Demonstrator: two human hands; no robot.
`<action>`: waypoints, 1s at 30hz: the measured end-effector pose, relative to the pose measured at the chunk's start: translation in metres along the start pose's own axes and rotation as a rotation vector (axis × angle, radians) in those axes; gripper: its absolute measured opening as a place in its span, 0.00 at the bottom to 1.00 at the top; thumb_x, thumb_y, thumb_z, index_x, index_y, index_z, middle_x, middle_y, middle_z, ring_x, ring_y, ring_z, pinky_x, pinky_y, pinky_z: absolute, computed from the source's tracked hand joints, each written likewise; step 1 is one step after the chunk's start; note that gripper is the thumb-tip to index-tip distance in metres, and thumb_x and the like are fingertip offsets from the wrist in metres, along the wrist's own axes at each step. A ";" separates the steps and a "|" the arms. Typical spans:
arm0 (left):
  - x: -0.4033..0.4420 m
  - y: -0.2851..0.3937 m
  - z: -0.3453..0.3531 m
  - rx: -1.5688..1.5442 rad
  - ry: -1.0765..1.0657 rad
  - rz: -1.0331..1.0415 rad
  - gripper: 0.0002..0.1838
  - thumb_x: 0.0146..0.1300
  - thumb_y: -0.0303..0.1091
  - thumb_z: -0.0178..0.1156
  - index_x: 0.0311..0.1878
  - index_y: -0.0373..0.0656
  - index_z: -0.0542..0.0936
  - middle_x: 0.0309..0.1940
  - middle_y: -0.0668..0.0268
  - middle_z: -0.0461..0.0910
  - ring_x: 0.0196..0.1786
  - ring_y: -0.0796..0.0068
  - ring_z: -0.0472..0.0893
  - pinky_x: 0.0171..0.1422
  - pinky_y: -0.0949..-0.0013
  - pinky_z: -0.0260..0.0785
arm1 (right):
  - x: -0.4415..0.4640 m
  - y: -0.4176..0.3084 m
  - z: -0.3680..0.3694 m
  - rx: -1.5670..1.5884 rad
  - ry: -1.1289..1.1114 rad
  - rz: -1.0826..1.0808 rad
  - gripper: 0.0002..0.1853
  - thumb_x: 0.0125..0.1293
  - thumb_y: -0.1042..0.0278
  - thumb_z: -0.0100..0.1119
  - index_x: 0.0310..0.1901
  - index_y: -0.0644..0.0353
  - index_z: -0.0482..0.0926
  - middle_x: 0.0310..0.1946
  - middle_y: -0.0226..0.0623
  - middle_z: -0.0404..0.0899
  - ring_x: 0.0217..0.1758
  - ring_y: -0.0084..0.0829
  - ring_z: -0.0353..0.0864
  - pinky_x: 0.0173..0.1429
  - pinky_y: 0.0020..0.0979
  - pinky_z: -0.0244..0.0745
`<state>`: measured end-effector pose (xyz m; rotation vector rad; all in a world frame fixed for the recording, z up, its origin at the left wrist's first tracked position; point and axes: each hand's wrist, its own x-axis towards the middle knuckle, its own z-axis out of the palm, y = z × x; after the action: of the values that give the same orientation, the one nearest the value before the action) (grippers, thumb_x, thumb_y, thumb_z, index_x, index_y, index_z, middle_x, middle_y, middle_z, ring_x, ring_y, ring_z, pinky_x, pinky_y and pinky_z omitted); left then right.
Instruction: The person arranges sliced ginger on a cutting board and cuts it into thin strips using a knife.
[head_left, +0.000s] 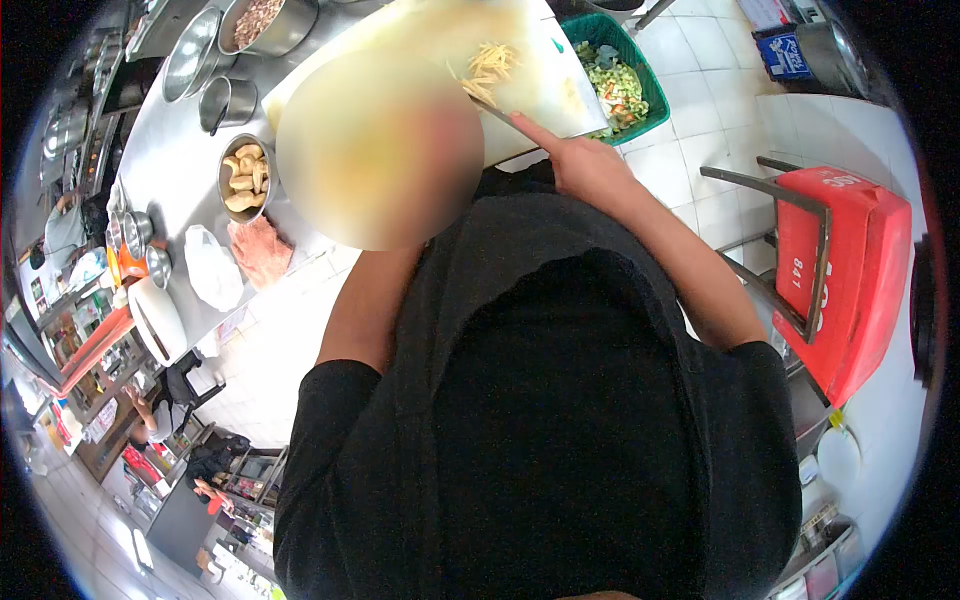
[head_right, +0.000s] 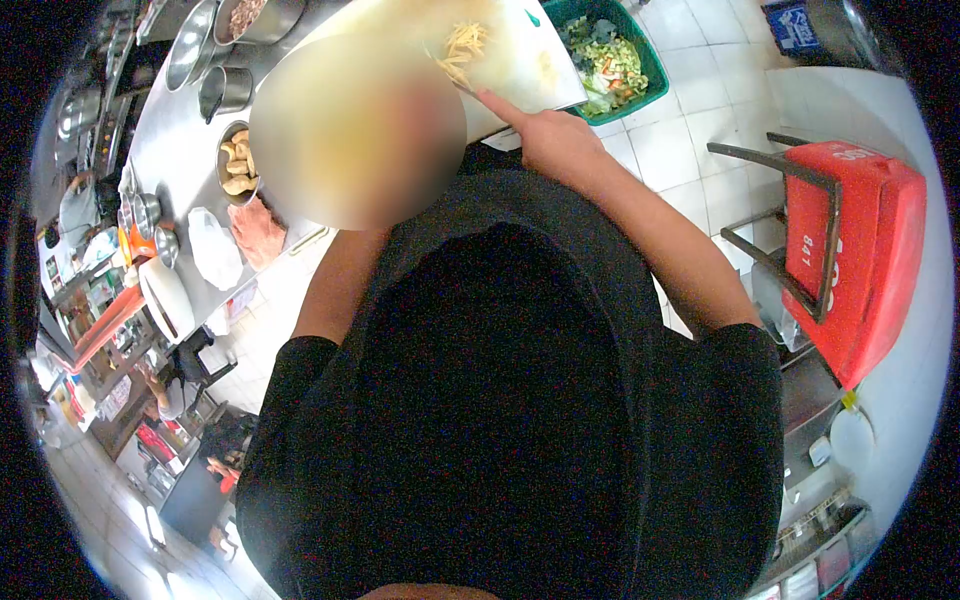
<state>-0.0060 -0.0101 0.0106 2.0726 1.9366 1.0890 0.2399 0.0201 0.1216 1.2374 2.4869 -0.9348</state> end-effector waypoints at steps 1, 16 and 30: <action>0.000 -0.001 0.002 0.013 0.000 0.002 0.02 0.63 0.29 0.67 0.37 0.44 0.82 0.37 0.58 0.80 0.44 0.49 0.81 0.48 0.48 0.74 | -0.006 -0.003 -0.005 -0.017 -0.014 0.001 0.55 0.61 0.77 0.60 0.86 0.22 0.51 0.39 0.55 0.89 0.43 0.55 0.90 0.48 0.55 0.85; 0.002 -0.007 0.004 -0.003 0.027 0.022 0.02 0.61 0.29 0.67 0.37 0.45 0.84 0.37 0.59 0.80 0.42 0.49 0.81 0.47 0.48 0.74 | -0.001 -0.003 0.010 -0.066 0.041 0.005 0.49 0.68 0.76 0.54 0.86 0.19 0.50 0.32 0.57 0.86 0.35 0.57 0.89 0.41 0.55 0.83; 0.000 -0.007 0.005 0.017 0.014 -0.003 0.02 0.60 0.30 0.67 0.36 0.46 0.83 0.36 0.59 0.79 0.42 0.50 0.81 0.48 0.48 0.74 | -0.001 -0.019 0.001 -0.038 -0.010 0.069 0.56 0.61 0.80 0.57 0.86 0.21 0.49 0.36 0.56 0.88 0.40 0.55 0.90 0.45 0.55 0.84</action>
<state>-0.0088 -0.0072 0.0034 2.0757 1.9617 1.0933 0.2258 0.0099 0.1298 1.2938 2.4260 -0.8703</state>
